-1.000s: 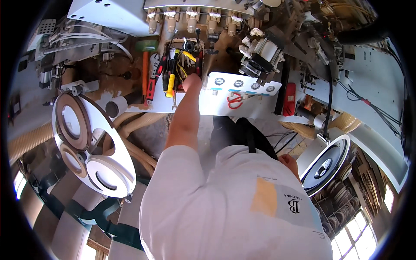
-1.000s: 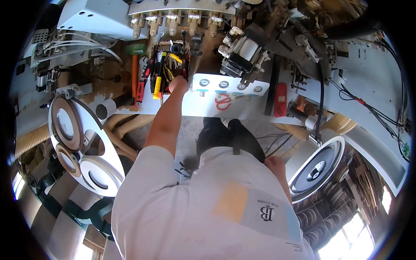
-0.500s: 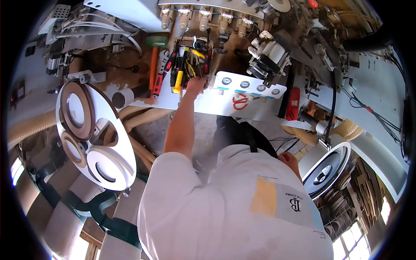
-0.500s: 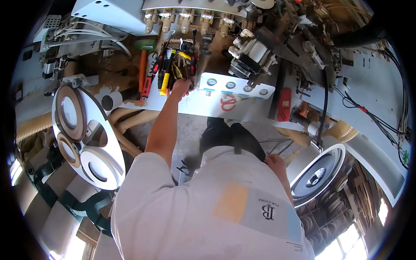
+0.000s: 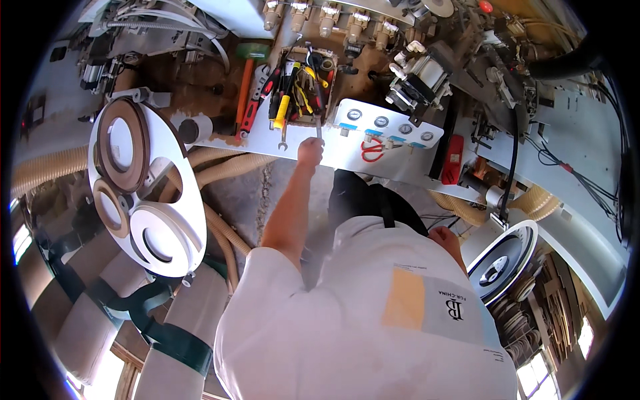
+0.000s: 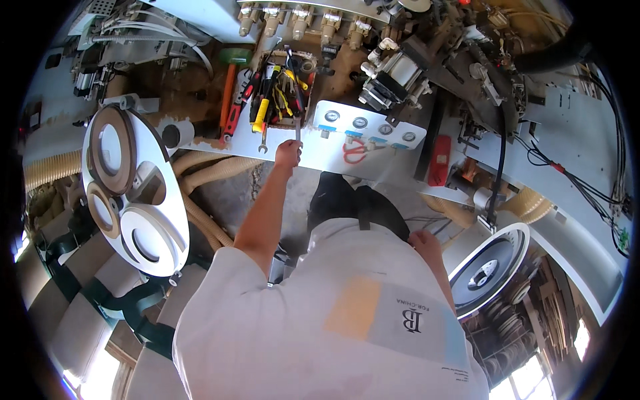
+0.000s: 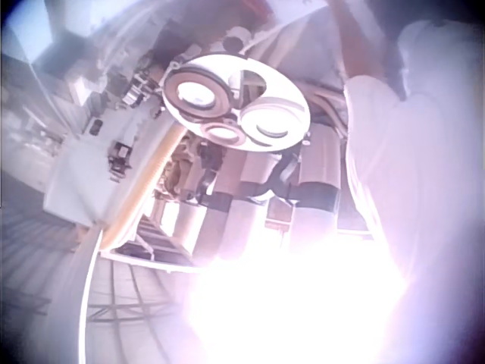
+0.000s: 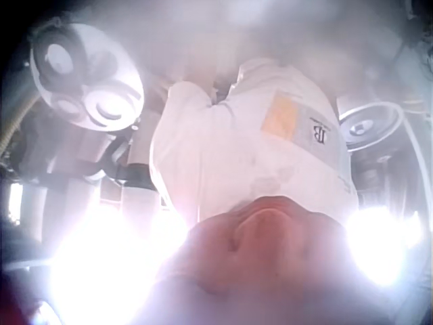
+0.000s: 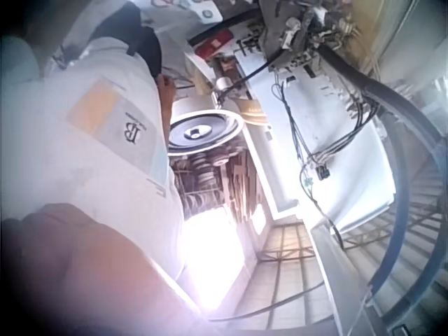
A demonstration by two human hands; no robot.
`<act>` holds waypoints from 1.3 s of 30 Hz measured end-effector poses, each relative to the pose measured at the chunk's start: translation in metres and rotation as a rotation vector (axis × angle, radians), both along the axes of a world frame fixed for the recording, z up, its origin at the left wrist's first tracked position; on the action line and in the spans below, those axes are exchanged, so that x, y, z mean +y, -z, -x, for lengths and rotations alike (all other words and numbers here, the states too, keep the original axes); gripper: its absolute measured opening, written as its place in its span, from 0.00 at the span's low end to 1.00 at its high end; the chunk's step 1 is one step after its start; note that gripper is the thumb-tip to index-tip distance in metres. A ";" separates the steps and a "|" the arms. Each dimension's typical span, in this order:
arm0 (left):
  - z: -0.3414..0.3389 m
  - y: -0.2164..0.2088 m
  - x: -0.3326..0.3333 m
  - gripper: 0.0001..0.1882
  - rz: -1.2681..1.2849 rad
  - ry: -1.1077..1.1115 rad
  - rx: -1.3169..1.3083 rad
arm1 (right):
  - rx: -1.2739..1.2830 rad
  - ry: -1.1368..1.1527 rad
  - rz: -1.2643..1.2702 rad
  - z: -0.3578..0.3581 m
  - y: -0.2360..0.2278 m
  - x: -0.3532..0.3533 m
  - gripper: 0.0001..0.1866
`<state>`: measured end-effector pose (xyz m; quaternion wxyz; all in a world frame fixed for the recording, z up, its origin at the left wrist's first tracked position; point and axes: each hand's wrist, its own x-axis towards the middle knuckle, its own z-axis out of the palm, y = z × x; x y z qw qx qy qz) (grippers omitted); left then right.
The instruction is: The person cleans the tip of a screwdriver, uses it to adjust and tighten components on a woodworking machine, presses buttons on a control panel, and returns tools to a storage tray on the workbench.
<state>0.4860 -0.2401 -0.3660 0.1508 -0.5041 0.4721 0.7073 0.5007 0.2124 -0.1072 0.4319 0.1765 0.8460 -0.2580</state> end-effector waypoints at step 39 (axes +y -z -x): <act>0.038 -0.051 0.040 0.16 0.185 0.970 0.202 | 0.094 0.287 0.027 -0.062 0.007 0.019 0.14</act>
